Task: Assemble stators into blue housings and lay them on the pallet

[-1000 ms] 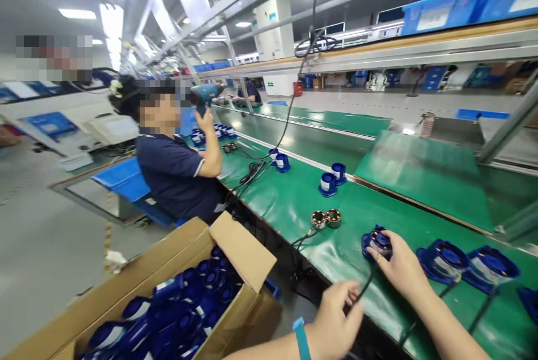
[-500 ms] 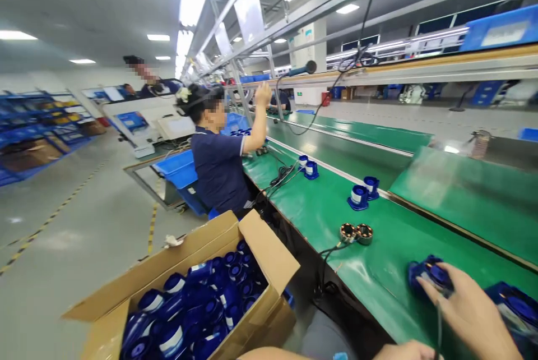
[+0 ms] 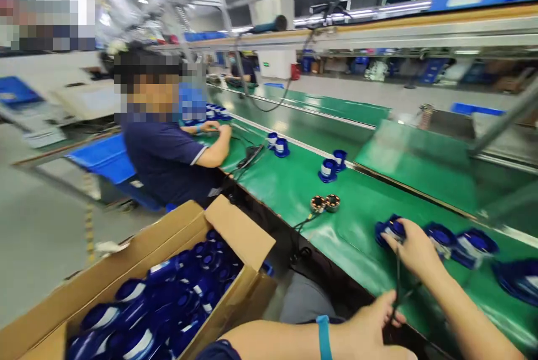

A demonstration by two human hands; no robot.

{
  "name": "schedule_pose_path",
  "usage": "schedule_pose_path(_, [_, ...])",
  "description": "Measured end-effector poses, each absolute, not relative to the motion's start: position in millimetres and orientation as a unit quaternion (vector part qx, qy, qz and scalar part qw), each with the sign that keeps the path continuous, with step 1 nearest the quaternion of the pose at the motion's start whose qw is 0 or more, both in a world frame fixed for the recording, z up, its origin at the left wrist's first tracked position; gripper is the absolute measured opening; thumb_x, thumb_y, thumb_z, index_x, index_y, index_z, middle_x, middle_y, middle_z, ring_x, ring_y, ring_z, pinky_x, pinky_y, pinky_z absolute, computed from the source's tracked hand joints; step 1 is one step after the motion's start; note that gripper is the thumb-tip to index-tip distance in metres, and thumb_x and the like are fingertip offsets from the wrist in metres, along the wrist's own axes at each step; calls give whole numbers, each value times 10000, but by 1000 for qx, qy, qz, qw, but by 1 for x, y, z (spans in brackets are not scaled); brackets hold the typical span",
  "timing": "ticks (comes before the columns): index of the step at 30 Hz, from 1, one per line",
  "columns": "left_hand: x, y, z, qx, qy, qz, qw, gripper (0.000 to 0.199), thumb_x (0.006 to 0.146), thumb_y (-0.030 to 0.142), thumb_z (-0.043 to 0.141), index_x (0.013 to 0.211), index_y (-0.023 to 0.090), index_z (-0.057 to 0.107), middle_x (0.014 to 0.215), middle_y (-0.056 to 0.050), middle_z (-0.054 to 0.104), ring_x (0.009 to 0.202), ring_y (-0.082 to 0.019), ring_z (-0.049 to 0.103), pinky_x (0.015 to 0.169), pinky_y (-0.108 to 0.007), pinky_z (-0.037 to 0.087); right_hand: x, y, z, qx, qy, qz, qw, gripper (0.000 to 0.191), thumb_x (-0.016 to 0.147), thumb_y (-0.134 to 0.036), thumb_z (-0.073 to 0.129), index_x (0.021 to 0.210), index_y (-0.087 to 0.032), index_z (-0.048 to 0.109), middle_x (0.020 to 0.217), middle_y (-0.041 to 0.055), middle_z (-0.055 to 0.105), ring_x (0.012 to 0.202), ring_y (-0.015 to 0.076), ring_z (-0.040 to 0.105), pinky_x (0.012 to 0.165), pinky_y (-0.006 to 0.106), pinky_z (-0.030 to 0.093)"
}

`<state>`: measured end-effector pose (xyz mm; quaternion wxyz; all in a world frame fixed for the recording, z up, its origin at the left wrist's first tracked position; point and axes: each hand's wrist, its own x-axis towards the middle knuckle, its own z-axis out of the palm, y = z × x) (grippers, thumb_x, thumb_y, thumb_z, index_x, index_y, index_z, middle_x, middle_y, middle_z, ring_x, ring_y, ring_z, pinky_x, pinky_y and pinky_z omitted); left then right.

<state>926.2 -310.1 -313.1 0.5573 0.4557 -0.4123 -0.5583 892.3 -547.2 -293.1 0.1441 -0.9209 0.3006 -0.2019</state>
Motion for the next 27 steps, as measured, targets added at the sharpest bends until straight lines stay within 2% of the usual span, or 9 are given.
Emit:
schedule_pose_path(5, [944, -299, -307, 477, -506, -484, 531, 858, 799, 364, 716, 1545, 214, 320, 1447, -138, 541, 1320, -284, 525, 1175, -505, 382, 892, -564, -270, -943, 304, -79, 111, 388, 726, -172, 656, 1111, -131, 624, 1077, 143, 685, 991, 272, 657, 901, 379, 520])
schedule_pose_path(8, [953, -284, -306, 536, -490, -464, 506, 831, 787, 351, 720, 1526, 196, 373, 1527, -169, 455, 1384, -315, 469, 1158, -514, 410, 890, -563, -255, -954, 270, -103, 85, 472, 682, -29, 549, 1131, -132, 658, 1162, 138, 674, 1102, 264, 630, 997, 375, 483])
schedule_pose_path(10, [959, -279, -307, 556, -446, -461, 528, 731, 801, 338, 696, 1470, 174, 454, 1481, -183, 496, 1327, -306, 524, 1071, -471, 503, 902, -549, -244, -949, 263, -157, 70, 446, 727, -42, 529, 1143, -126, 668, 1219, 151, 657, 1156, 282, 602, 1041, 411, 457])
schedule_pose_path(12, [967, -276, -308, 589, -407, -427, 553, 522, 842, 326, 647, 1335, 169, 578, 1298, -162, 627, 1136, -255, 633, 922, -392, 574, 925, -523, -235, -947, 241, -194, 87, 355, 825, -120, 545, 1157, -130, 669, 1244, 154, 650, 1176, 288, 582, 1055, 436, 444])
schedule_pose_path(15, [991, -273, -312, 702, -326, -265, 575, 268, 909, 390, 580, 1042, 175, 668, 990, -100, 691, 864, -192, 645, 781, -337, 556, 976, -480, -227, -957, 184, -179, 133, 262, 928, -310, 595, 1117, -152, 685, 1233, 147, 651, 1172, 283, 565, 1034, 435, 440])
schedule_pose_path(17, [1013, -267, -322, 760, -238, -151, 586, 310, 917, 474, 561, 971, 178, 636, 910, -81, 671, 811, -188, 629, 764, -338, 538, 1012, -458, -227, -962, 179, -158, 130, 325, 946, -434, 606, 1064, -147, 703, 1211, 164, 646, 1166, 294, 550, 1017, 436, 430])
schedule_pose_path(20, [1045, -260, -344, 792, -153, -83, 585, 450, 867, 573, 585, 1060, 167, 599, 962, -100, 664, 851, -214, 645, 781, -365, 540, 1055, -440, -235, -964, 221, -108, 95, 477, 926, -554, 606, 1032, -106, 730, 1155, 217, 645, 1156, 336, 528, 1034, 475, 385])
schedule_pose_path(24, [1067, -262, -369, 785, -185, -125, 578, 550, 812, 614, 625, 1132, 167, 593, 1113, -136, 671, 1004, -248, 660, 907, -401, 525, 1082, -432, -252, -960, 260, -46, 89, 312, 829, -367, 738, 966, -88, 760, 1087, 247, 673, 1163, 383, 509, 1104, 571, 265])
schedule_pose_path(27, [1070, -269, -371, 775, -215, -147, 576, 480, 825, 625, 597, 997, 177, 608, 956, -104, 694, 929, -243, 671, 861, -382, 526, 1080, -431, -261, -957, 255, -79, 112, 184, 857, -255, 683, 967, -130, 761, 1066, 196, 685, 1199, 352, 494, 1149, 571, 198])
